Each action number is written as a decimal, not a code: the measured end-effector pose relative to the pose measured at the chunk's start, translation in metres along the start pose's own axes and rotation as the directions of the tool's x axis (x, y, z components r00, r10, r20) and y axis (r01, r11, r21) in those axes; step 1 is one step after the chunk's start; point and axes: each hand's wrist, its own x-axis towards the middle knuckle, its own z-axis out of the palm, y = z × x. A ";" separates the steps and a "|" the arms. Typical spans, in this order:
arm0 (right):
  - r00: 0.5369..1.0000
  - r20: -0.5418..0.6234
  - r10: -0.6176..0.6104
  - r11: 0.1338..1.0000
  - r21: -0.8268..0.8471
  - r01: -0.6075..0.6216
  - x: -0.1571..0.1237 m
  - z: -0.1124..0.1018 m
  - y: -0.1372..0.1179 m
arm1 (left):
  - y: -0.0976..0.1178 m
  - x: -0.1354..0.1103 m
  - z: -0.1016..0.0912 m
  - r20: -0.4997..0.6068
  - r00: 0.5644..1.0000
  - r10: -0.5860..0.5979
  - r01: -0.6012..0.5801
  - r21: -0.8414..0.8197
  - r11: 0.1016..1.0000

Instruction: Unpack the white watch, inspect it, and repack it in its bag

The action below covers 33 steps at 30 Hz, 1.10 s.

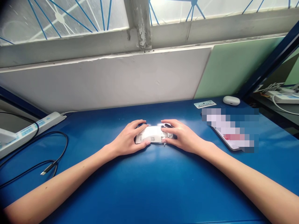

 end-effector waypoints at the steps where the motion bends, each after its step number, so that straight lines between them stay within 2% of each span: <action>1: 1.000 -0.005 0.011 1.000 0.012 -0.011 0.000 0.002 0.000 | 0.000 0.000 0.000 -0.002 1.000 -0.001 0.001 -0.005 1.000; 11: 0.995 0.064 0.079 0.989 0.118 -0.086 0.004 0.001 -0.007 | -0.001 0.000 0.001 0.019 1.000 -0.002 0.002 0.037 0.999; 15: 0.991 0.096 0.094 0.988 0.111 -0.105 0.006 0.000 -0.006 | 0.000 0.001 0.001 0.026 1.000 0.007 -0.008 0.055 0.998; 23: 0.989 0.123 0.085 0.993 0.072 -0.094 0.005 -0.010 -0.001 | 0.000 0.001 0.000 0.050 0.999 -0.001 -0.003 0.074 0.997; 28: 0.991 0.100 0.094 0.992 0.078 -0.102 0.002 -0.005 0.005 | -0.001 0.001 0.001 0.046 0.999 -0.006 0.004 0.058 0.998; 33: 0.989 0.134 0.058 0.990 0.124 -0.074 0.001 -0.002 0.007 | -0.001 0.001 0.001 0.039 0.999 -0.006 0.004 0.053 0.999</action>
